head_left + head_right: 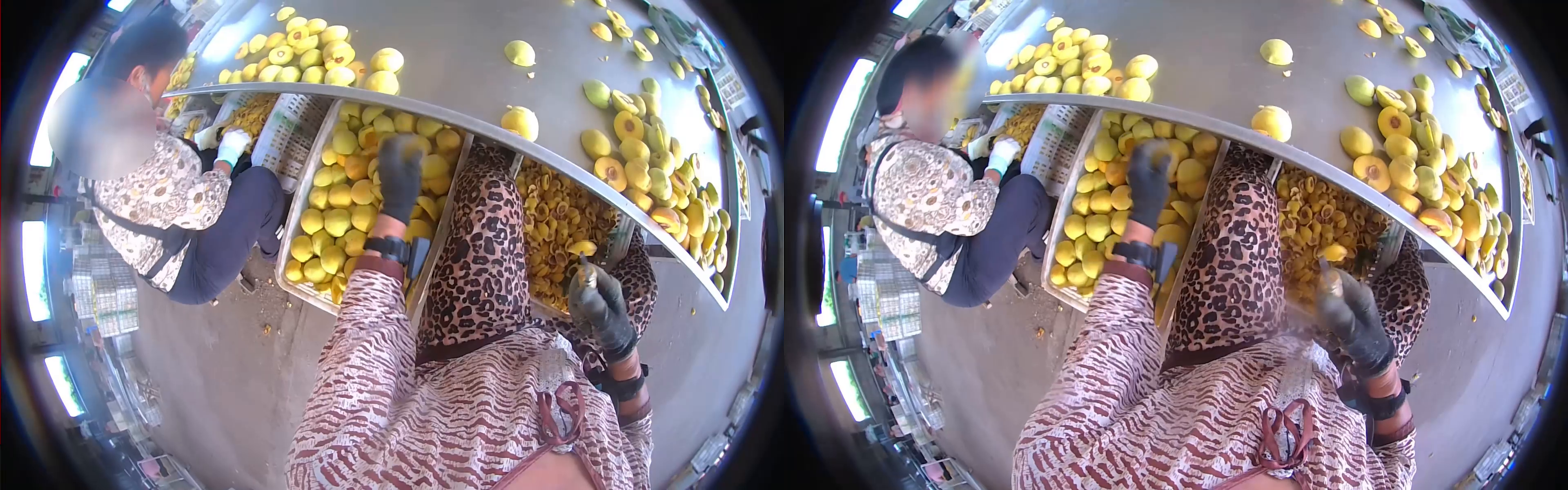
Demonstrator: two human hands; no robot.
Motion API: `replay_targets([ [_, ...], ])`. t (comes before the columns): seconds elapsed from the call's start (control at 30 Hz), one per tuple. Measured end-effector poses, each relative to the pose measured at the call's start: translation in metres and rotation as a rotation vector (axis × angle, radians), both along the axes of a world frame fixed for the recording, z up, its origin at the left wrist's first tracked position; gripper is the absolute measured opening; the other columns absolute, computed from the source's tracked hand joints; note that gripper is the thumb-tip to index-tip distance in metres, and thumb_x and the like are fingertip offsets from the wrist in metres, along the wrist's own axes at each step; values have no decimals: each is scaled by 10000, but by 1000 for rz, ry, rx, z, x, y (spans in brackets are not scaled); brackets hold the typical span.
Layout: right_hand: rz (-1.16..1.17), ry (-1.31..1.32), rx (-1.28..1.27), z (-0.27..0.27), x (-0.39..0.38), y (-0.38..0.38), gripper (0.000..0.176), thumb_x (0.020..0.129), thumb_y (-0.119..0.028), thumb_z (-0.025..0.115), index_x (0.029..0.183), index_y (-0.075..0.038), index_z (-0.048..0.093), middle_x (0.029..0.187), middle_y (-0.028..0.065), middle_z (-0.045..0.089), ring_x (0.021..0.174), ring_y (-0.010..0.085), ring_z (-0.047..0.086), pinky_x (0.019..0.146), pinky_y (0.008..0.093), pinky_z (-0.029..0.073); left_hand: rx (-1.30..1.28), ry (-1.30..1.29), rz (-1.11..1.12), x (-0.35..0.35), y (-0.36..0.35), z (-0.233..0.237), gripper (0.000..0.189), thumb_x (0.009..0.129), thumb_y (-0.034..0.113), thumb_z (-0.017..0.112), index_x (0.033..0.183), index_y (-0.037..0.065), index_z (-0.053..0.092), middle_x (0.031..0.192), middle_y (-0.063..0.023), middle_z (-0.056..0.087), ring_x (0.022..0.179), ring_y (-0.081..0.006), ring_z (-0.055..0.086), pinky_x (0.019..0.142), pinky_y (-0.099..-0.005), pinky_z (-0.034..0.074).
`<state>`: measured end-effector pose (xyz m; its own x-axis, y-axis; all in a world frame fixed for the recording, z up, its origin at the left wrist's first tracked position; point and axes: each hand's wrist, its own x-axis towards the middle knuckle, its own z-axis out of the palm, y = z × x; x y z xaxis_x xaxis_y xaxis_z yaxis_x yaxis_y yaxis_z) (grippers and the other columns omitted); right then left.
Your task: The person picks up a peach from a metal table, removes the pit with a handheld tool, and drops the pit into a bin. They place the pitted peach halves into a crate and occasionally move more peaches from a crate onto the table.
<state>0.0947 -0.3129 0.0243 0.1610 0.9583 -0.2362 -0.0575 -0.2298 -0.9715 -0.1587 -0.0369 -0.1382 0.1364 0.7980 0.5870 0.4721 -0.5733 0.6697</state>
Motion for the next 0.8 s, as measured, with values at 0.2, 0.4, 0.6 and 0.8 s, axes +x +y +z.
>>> replay_targets([
  [0.2,19,54,-94,-6,14,-4,448,862,-486,635,882,-59,501,652,-11,455,505,61,389,437,219,296,-67,615,10,-17,-64,-27,285,805,167,668,1052,49,589,1102,-138,568,1113,-349,509,940,-435,438],
  [0.4,170,-140,-173,-7,25,6,390,908,-297,603,1128,24,572,851,52,538,783,142,493,707,292,417,-443,-119,-180,-17,-38,-19,261,856,225,635,1048,51,607,1067,-148,610,1067,-377,545,941,-459,426],
  [0.6,146,-367,-165,-24,31,3,411,907,-265,593,1214,7,558,930,125,579,829,249,539,758,364,435,-99,483,101,7,-13,-7,313,863,227,652,1121,55,617,1187,-138,607,1142,-329,537,987,-457,418],
  [0.8,187,-346,-93,-42,36,10,104,963,-117,534,1039,-49,519,790,-54,444,691,38,421,569,204,352,-93,790,11,27,-27,-22,313,867,119,553,1169,51,596,1292,-179,535,1226,-414,458,1055,-509,339],
])
